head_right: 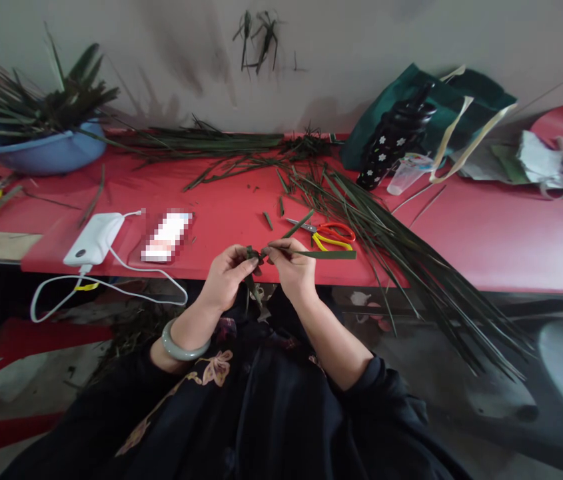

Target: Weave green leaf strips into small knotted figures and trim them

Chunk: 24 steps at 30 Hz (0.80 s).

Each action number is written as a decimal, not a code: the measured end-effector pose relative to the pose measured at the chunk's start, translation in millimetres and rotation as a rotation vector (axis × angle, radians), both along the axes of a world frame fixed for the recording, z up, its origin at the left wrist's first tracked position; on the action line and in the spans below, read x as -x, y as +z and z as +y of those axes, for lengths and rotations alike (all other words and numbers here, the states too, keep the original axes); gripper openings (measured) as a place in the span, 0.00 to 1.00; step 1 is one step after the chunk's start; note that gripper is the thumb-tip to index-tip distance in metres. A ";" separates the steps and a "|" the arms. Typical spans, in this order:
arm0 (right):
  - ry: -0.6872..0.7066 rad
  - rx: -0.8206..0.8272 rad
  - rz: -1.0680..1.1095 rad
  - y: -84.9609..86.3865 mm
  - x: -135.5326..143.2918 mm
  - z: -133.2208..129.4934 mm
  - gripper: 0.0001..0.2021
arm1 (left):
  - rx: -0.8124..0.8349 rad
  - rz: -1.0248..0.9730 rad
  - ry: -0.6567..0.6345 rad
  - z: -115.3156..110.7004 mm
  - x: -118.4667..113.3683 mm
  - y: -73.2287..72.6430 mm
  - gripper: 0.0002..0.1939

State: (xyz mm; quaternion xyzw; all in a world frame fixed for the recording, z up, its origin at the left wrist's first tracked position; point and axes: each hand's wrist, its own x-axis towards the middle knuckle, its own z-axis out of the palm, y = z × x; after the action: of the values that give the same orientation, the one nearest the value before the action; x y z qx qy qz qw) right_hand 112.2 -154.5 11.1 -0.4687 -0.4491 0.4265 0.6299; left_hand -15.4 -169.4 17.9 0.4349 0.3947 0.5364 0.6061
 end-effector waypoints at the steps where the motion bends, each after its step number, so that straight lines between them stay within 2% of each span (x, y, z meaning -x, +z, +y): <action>1: 0.005 0.023 0.022 -0.2 -0.2 0.9 0.07 | -0.020 0.033 0.000 -1.0 0.1 0.1 0.12; 5: 0.022 0.084 0.023 -2.2 0.4 1.8 0.08 | -0.058 0.167 0.010 -3.2 0.8 1.0 0.10; 10: -0.009 -0.007 -0.119 -1.3 2.6 -1.8 0.05 | -0.071 0.209 0.039 0.6 -1.1 2.6 0.11; 16: -0.079 -0.055 -0.293 3.5 -1.3 -5.3 0.03 | -0.105 0.325 0.062 1.9 -1.3 3.3 0.08; 20: -0.080 -0.061 -0.280 0.3 -2.7 -1.2 0.04 | -0.119 0.354 0.033 3.7 0.0 0.8 0.09; 24: -0.012 0.036 -0.186 -6.8 -1.4 7.4 0.07 | -0.095 0.314 0.025 7.1 0.6 -6.2 0.10</action>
State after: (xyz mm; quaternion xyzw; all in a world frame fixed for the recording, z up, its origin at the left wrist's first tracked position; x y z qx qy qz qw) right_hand 113.6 -147.2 4.4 -0.5202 -0.4950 0.3852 0.5796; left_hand -16.0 -162.3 11.7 0.5368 0.4642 0.4871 0.5089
